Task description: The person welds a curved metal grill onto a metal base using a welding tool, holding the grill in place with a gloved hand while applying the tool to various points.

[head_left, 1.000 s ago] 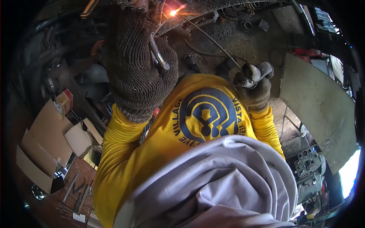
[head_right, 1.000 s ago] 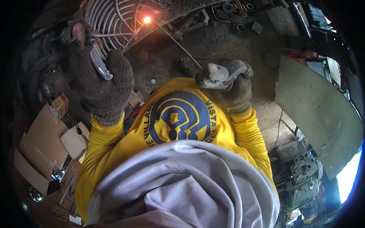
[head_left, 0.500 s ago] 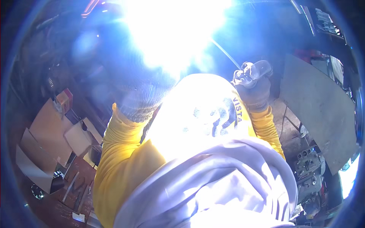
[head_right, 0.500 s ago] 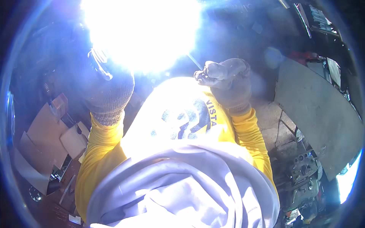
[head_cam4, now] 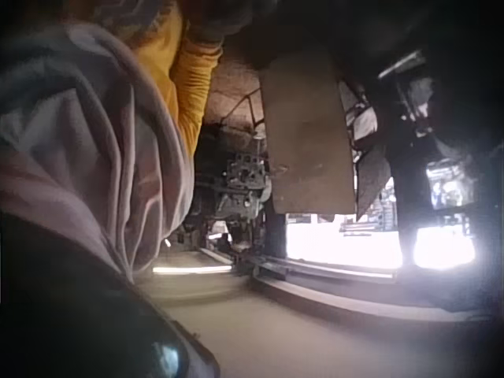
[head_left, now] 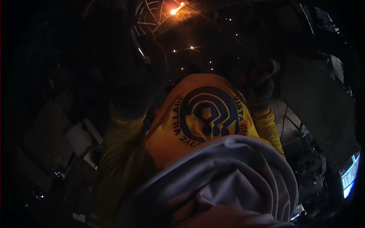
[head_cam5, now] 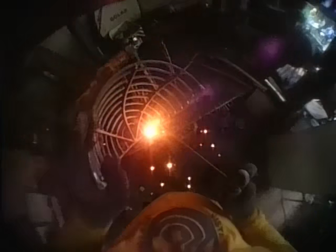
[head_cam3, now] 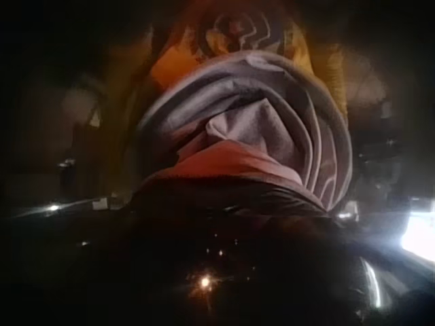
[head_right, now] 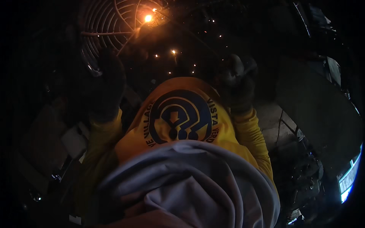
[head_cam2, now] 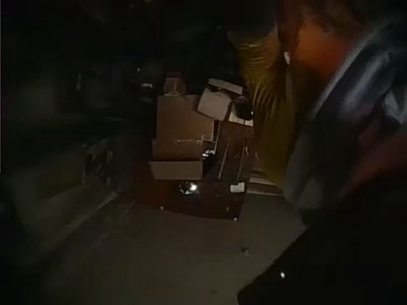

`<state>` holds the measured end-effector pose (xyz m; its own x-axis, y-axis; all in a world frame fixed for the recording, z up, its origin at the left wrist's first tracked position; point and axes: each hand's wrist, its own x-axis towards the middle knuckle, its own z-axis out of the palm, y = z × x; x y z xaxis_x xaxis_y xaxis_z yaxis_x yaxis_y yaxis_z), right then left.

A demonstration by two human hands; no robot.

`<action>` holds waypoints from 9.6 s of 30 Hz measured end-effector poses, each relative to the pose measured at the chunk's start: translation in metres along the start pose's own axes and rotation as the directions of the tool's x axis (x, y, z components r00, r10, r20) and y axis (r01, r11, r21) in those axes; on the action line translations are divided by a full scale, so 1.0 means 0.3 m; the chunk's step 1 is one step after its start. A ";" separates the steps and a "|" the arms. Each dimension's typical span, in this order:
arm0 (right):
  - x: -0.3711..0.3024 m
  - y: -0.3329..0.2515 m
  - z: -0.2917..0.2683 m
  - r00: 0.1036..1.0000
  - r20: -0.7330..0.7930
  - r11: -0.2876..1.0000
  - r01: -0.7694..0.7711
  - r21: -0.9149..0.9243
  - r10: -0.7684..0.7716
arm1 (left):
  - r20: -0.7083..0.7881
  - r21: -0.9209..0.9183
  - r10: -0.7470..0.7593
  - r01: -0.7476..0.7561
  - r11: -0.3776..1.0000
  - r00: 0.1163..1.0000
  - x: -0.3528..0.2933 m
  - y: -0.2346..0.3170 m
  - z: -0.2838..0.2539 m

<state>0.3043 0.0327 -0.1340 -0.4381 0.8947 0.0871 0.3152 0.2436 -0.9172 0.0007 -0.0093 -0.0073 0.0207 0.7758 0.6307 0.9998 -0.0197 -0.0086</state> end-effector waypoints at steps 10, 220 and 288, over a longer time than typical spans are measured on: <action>-0.034 0.065 -0.010 0.995 0.093 0.983 0.040 -0.180 -0.024 | 0.001 -0.245 -0.100 0.097 0.965 0.995 -0.015 -0.029 0.011; -0.079 0.150 0.014 0.997 -0.042 0.997 -0.070 -0.030 0.069 | 0.015 0.102 0.125 -0.126 0.987 0.992 -0.044 -0.040 0.000; 1.014 0.113 -0.928 0.343 -0.939 0.929 -0.337 -0.153 -0.030 | 0.166 -0.401 -0.296 0.338 0.852 0.941 -0.018 -0.308 -0.022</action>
<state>0.4162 0.4174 -0.0305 0.6305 0.6515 0.4219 0.5691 -0.0184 -0.8220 -0.0918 -0.0158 -0.0049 -0.2754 0.8401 0.4673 0.8560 -0.0069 0.5169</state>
